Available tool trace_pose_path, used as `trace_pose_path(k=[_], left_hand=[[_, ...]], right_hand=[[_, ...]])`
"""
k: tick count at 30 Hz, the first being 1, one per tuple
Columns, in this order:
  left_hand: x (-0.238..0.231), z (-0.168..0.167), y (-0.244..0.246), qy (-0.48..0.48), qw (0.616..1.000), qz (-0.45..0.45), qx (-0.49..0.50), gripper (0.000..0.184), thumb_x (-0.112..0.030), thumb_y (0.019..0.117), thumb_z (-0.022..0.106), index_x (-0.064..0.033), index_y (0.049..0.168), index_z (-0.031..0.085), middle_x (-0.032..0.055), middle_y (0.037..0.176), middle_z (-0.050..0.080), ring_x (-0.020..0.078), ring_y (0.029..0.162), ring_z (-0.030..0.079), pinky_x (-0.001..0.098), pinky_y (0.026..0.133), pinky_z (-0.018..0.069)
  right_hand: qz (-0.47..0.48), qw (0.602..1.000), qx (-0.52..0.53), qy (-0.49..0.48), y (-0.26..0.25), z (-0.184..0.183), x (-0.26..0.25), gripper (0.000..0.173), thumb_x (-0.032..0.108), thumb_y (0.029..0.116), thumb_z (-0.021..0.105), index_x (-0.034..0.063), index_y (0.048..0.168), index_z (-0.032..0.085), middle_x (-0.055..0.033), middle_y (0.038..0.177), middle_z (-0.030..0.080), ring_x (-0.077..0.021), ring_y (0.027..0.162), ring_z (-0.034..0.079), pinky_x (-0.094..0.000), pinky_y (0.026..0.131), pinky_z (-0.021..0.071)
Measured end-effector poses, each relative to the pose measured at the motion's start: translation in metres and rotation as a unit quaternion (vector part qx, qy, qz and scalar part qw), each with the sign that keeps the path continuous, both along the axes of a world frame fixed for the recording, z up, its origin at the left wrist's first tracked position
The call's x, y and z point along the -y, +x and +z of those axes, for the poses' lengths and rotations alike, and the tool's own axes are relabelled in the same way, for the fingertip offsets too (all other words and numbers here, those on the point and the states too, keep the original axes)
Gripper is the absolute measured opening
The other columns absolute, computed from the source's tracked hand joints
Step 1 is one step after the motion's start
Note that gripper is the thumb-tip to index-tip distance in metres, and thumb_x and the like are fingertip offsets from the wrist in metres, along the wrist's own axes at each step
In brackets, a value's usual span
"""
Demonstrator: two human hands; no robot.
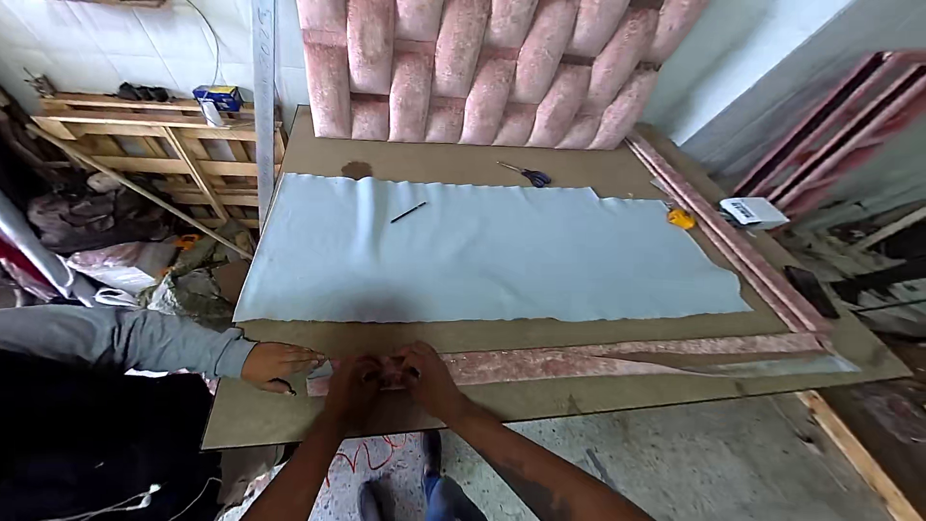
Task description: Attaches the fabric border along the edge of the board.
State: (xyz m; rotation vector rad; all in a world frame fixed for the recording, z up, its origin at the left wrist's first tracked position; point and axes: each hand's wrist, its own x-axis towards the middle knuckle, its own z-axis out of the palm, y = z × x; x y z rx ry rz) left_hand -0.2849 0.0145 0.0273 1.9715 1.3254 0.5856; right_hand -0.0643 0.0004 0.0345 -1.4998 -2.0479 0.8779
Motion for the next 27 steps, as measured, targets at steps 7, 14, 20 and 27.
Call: trace_pose_path(k=[7, 14, 20, 27], left_hand=[[-0.02, 0.039, 0.011, -0.049, 0.987, 0.009, -0.151, 0.04, -0.039, 0.0869, 0.075, -0.0179, 0.121, 0.073, 0.009, 0.128, 0.068, 0.0331, 0.125, 0.058, 0.06, 0.106, 0.0427], [-0.046, 0.043, 0.018, -0.117, 0.977, -0.036, -0.176, 0.039, -0.039, 0.0786, 0.083, -0.0144, 0.108, 0.075, 0.0072, 0.121, 0.068, 0.0312, 0.123, 0.057, 0.057, 0.108, 0.0436], [-0.052, 0.035, 0.018, -0.111, 0.979, -0.06, -0.16, 0.036, -0.046, 0.0786, 0.083, -0.0179, 0.098, 0.072, 0.0013, 0.114, 0.066, 0.0252, 0.118, 0.057, 0.0543, 0.104, 0.044], [-0.054, 0.039, 0.021, -0.121, 0.978, -0.065, -0.156, 0.034, -0.044, 0.0817, 0.082, -0.015, 0.096, 0.072, 0.0018, 0.115, 0.066, 0.0229, 0.117, 0.058, 0.0499, 0.107, 0.0434]], right_hand=[[0.143, 0.977, 0.129, -0.095, 0.003, 0.044, -0.044, 0.031, 0.026, 0.094, 0.072, 0.0022, 0.114, 0.068, -0.0196, 0.12, 0.064, -0.0359, 0.119, 0.06, -0.0528, 0.108, 0.046], [0.257, 0.936, 0.203, -0.132, -0.002, 0.069, -0.082, 0.028, 0.025, 0.0928, 0.073, 0.0013, 0.109, 0.069, -0.0212, 0.108, 0.069, -0.0402, 0.104, 0.066, -0.063, 0.091, 0.053], [0.302, 0.92, 0.216, -0.128, -0.002, 0.054, -0.1, 0.031, 0.025, 0.0894, 0.075, -0.0017, 0.105, 0.068, -0.0243, 0.106, 0.068, -0.0437, 0.104, 0.066, -0.0669, 0.087, 0.0526], [0.321, 0.914, 0.204, -0.142, 0.0, 0.051, -0.108, 0.031, 0.024, 0.0891, 0.075, -0.0012, 0.106, 0.067, -0.0242, 0.107, 0.069, -0.044, 0.104, 0.067, -0.0679, 0.087, 0.0525]])
